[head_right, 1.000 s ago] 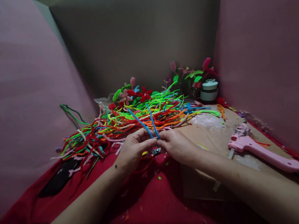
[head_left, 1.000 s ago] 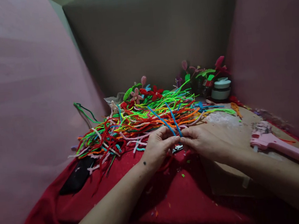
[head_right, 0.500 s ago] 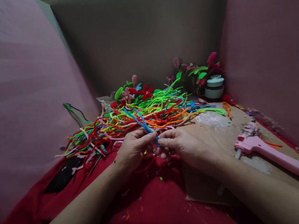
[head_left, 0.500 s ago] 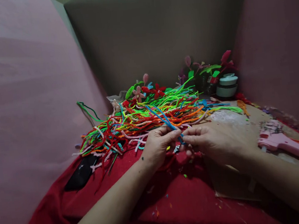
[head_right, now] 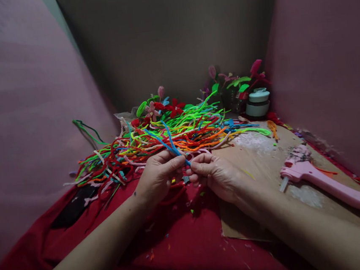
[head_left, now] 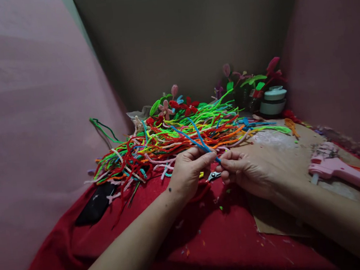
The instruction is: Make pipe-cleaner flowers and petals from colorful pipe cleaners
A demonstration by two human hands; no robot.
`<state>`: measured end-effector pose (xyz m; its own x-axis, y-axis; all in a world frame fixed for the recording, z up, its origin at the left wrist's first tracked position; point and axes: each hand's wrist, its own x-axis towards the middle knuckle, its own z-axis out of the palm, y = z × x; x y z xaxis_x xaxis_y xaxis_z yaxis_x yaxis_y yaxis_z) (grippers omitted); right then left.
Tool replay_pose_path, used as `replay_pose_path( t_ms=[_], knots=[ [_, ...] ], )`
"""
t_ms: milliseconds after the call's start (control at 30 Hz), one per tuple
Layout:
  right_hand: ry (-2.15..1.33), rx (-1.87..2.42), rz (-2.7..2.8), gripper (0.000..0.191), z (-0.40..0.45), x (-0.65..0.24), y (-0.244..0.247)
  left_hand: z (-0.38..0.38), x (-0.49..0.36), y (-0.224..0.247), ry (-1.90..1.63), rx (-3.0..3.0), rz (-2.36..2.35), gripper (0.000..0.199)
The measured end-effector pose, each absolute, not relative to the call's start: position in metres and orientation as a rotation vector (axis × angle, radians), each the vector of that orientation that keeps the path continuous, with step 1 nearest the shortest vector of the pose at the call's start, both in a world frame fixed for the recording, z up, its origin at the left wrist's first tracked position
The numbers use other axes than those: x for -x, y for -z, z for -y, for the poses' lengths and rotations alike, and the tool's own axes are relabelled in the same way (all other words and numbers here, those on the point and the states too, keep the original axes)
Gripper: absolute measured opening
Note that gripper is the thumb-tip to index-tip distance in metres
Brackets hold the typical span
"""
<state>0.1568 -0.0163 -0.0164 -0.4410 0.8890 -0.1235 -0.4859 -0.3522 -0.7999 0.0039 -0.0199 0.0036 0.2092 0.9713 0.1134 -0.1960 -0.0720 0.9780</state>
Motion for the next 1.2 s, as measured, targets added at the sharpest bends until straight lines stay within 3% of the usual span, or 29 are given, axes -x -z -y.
replay_pose_path(
  t_ms=[267, 400, 567, 1200],
  knots=[
    [-1.889, 0.795, 0.998, 0.023, 0.019, -0.156, 0.01, 0.018, -0.002, -0.003, -1.234, -1.265, -0.948, 0.021],
    [-1.823, 0.865, 1.247, 0.012, 0.02, -0.156, 0.007, 0.018, -0.001, -0.005, -1.212, -1.295, -0.945, 0.02],
    [-1.63, 1.022, 1.494, 0.022, 0.022, -0.156, 0.004, 0.02, -0.003, -0.01, -1.204, -1.335, -1.052, 0.025],
    [-1.677, 1.066, 1.326, 0.012, 0.031, -0.153, -0.019, 0.017, -0.004, -0.002, -1.134, -1.161, -1.0, 0.029]
  ],
)
